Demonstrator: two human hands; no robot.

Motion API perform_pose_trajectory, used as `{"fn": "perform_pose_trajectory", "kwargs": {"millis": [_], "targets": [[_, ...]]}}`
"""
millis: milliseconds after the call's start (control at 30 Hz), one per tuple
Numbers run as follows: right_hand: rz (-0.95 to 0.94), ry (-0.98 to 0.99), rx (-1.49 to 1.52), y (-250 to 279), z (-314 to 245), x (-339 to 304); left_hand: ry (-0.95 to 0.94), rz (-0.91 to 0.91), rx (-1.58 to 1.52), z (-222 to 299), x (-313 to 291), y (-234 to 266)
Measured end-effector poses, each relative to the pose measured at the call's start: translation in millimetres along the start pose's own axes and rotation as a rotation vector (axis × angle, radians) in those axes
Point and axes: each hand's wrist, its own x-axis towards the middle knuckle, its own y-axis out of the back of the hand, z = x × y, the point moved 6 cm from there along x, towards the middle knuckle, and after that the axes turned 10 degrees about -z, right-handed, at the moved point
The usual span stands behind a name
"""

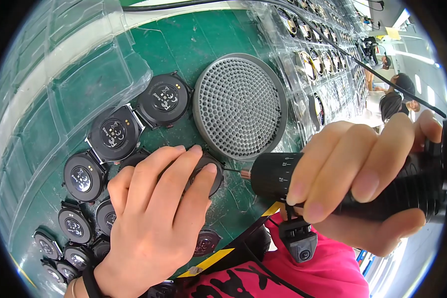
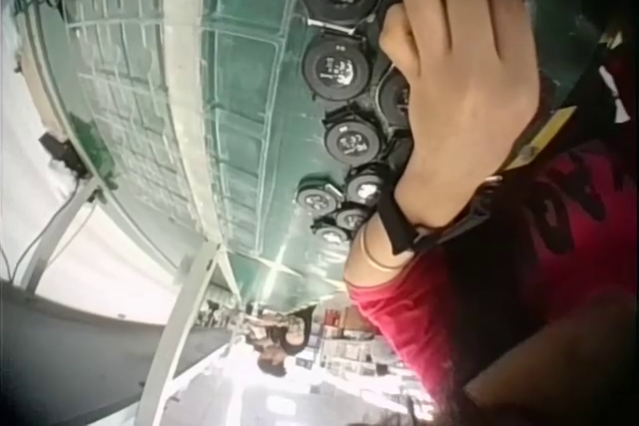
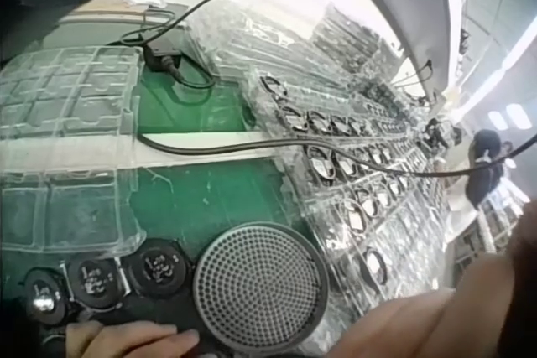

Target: Assembling small electronic parts by placing circular mesh components into slots and securing them using an electric screwdriver.

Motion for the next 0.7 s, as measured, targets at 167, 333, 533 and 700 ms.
{"fn": "perform_pose_trajectory", "kwargs": {"millis": [167, 333, 533, 700], "targets": [[-0.059, 0.014, 0.038, -13.6, 3.3, 2.2, 0.013, 0.000, 0.006, -2.1, -3.0, 0.5], [-0.127, 0.030, 0.056, -24.9, -1.3, 2.7, 0.011, 0.028, 0.007, -0.3, -1.4, 0.4], [-0.188, 0.051, 0.090, -38.7, 10.0, 11.4, -0.004, 0.051, 0.048, -1.3, -2.2, -0.9], [-0.127, 0.053, 0.067, -18.4, 13.9, 15.0, -0.034, 0.008, 0.019, 0.8, -1.7, 1.0]]}}
